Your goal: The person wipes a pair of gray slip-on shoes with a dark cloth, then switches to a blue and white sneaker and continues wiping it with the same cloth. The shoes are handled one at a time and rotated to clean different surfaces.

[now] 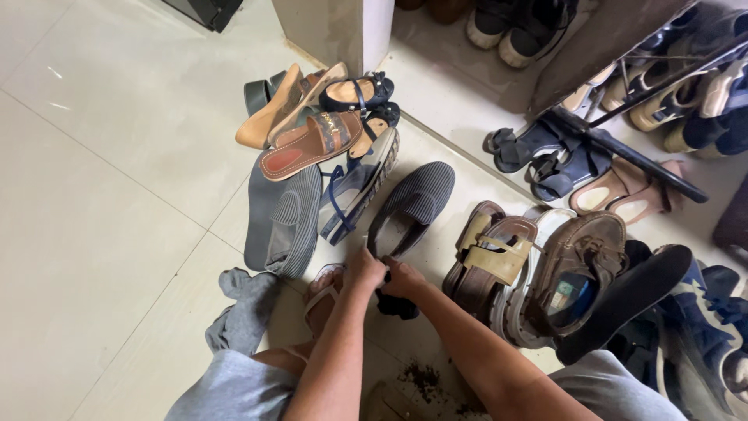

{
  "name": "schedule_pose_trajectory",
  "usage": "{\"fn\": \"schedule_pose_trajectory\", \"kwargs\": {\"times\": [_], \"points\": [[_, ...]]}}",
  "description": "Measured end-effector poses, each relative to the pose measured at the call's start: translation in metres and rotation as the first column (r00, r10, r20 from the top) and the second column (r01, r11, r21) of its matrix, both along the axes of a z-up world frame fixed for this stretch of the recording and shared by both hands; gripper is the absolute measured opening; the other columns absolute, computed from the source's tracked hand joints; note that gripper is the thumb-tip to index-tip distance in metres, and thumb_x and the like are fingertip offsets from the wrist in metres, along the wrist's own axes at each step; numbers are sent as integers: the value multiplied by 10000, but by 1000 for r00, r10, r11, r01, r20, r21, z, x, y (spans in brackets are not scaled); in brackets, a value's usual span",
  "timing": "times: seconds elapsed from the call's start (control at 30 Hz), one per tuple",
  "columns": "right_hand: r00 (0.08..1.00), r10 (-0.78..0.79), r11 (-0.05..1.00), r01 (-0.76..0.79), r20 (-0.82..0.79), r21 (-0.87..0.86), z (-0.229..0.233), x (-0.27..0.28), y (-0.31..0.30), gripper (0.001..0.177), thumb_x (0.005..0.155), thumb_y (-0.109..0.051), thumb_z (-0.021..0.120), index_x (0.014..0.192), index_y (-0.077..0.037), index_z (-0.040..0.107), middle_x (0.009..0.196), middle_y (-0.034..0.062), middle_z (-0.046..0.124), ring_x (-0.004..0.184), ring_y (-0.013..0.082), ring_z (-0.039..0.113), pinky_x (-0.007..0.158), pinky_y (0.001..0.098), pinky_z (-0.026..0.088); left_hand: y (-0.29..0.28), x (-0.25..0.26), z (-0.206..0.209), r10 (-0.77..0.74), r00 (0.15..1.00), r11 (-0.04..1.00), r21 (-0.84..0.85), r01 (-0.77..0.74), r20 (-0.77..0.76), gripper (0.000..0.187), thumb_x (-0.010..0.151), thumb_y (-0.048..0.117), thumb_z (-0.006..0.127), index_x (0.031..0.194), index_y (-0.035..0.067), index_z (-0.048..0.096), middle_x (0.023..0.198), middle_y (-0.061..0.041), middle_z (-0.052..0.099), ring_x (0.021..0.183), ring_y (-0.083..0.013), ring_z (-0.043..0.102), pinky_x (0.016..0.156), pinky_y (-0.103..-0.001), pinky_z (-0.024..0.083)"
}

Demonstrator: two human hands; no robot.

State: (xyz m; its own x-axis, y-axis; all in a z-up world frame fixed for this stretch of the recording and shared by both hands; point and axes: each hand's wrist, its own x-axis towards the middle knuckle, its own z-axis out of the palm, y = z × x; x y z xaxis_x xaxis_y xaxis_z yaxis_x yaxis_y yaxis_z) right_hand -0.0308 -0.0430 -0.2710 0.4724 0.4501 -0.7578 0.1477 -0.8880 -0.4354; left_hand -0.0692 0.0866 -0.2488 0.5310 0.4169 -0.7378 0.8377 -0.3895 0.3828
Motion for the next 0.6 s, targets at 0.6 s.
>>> {"fn": "schedule_pose_trajectory", "kwargs": {"times": [0.6], "points": [[926, -131, 989, 146, 353, -17, 141, 60, -20, 299, 838, -374, 650, 1055, -193, 747, 1056, 105, 721, 987, 315, 692, 827, 466, 566, 105, -24, 10, 95, 994, 976, 201, -83, -52, 599, 862, 379, 730, 1317, -4, 650, 1311, -230, 669, 1258, -373, 636, 1071, -452, 510]]}}
